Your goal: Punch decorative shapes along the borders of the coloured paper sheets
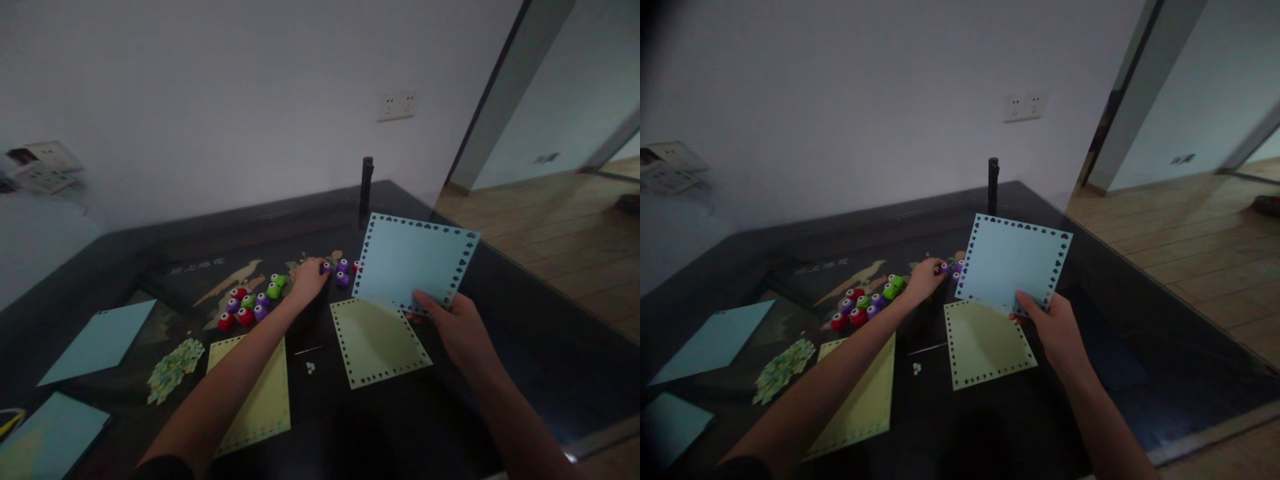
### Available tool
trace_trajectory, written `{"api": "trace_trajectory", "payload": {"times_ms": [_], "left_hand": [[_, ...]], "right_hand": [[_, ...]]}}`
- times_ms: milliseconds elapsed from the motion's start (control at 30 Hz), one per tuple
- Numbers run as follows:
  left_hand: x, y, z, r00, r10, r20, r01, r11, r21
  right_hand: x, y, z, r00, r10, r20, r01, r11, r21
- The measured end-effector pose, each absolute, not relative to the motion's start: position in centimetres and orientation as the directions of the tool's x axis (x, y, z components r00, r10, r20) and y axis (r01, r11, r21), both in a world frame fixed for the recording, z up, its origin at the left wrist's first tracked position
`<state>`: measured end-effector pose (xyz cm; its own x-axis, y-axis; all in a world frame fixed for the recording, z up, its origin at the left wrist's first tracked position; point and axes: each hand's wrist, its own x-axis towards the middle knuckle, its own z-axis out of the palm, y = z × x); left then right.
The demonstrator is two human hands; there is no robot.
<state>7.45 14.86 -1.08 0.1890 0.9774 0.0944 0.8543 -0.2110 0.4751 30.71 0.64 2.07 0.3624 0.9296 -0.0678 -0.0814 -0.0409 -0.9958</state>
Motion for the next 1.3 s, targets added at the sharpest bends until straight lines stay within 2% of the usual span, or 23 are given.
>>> {"api": "trace_trajectory", "payload": {"times_ms": [367, 633, 800, 1100, 1167, 1233, 1300], "left_hand": [[9.5, 14.3, -1.7, 0.200, 0.966, 0.164, 0.880, -0.251, 0.403], [10.3, 14.1, -1.6, 0.277, 0.946, 0.167, 0.829, -0.323, 0.457], [10.1, 15.1, -1.8, 0.250, 0.952, 0.176, 0.812, -0.306, 0.497], [8.9, 14.1, 1.2, 0.159, 0.959, 0.235, 0.697, -0.277, 0.661], [8.2, 12.2, 2.6, 0.206, 0.954, 0.219, 0.641, -0.301, 0.706], [7.5, 9.9, 3.8, 0.327, 0.929, 0.172, 0.562, -0.338, 0.755], [6.8, 7.8, 4.5, 0.410, 0.901, 0.142, 0.403, -0.318, 0.858]], "right_hand": [[30.8, 0.4, 2.2, 0.336, 0.940, -0.061, -0.031, -0.054, -0.998], [30.6, 0.3, 2.5, 0.304, 0.951, -0.053, 0.016, -0.061, -0.998], [30.5, 0.4, 2.0, 0.301, 0.951, -0.065, 0.020, -0.075, -0.997], [30.0, 0.4, 2.2, 0.226, 0.973, -0.042, 0.090, -0.064, -0.994], [29.7, 0.3, 2.4, 0.206, 0.977, -0.048, 0.089, -0.067, -0.994], [29.5, 0.2, 2.4, 0.174, 0.982, -0.066, 0.077, -0.081, -0.994], [29.2, 0.1, 2.3, 0.126, 0.988, -0.086, 0.094, -0.098, -0.991]]}}
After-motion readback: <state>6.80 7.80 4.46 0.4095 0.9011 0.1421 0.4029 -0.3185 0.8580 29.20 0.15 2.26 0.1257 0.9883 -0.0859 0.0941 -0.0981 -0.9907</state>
